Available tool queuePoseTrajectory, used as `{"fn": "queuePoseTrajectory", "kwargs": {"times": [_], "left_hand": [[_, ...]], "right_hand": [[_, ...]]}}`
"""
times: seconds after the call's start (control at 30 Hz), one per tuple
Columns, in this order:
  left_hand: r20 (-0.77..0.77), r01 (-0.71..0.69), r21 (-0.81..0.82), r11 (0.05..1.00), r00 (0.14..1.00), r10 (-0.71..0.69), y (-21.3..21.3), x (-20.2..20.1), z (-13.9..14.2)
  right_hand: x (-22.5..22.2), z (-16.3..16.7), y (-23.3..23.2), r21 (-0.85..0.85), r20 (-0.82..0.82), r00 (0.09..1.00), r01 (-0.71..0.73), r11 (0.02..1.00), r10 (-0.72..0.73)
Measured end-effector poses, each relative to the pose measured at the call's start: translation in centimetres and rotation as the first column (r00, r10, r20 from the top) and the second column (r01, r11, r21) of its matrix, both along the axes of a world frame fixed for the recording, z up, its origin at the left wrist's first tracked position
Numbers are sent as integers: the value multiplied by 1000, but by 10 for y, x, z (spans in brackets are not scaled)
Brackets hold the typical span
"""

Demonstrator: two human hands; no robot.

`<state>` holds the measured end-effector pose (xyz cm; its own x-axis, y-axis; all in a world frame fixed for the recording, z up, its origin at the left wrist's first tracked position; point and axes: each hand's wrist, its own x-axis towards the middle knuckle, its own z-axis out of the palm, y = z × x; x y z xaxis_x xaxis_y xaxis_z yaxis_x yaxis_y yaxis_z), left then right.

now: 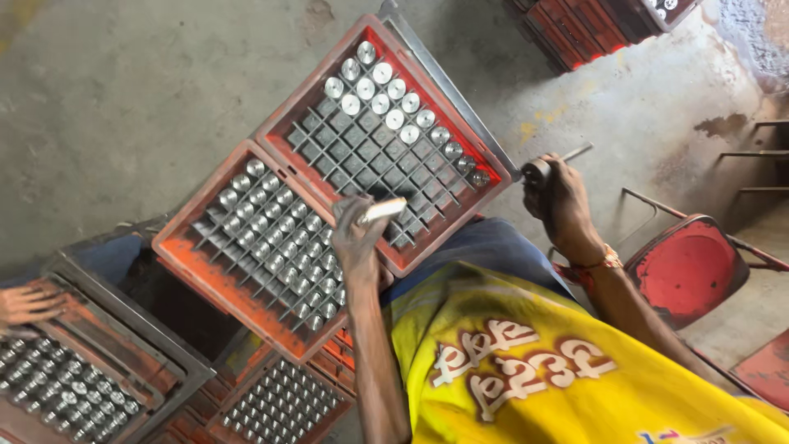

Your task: The person uses a handheld tool to pick up small metal caps from a red tray and places them into a grid tray. The person repeats this action continuously, filling the grid tray with the metal caps.

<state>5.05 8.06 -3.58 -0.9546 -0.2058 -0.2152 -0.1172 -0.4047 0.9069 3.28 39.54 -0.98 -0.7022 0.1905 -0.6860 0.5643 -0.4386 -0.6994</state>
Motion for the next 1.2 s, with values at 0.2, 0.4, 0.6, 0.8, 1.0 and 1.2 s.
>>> {"fn": "queuePoseTrajectory", "kwargs": {"times": [0.2, 0.4, 0.6, 0.8, 1.0, 1.2], "left_hand": [[255, 97, -283, 954, 967, -23, 9, 62, 51], [45, 17, -632, 775, 999, 15, -16, 85, 77], [139, 173, -680, 713, 985, -107, -34, 117, 53], [186, 269, 87, 959, 942, -281, -52, 142, 41], [427, 209, -741, 638, 880, 208, -126, 162, 20], [72, 47, -996, 70, 906, 417, -207, 192, -50]], "right_hand": [[-1, 28, -92, 80, -217, 856, -463, 883, 469], [7, 88, -175, 520, -519, 208, -693, 499, 829], [16, 119, -228, 754, -304, -126, -637, 158, 944], [37, 85, -234, 644, -348, -34, -735, 213, 937], [17, 32, -185, 863, -353, 505, -150, 482, 788], [-52, 21, -85, -41, -502, 861, -124, 992, 87]]}}
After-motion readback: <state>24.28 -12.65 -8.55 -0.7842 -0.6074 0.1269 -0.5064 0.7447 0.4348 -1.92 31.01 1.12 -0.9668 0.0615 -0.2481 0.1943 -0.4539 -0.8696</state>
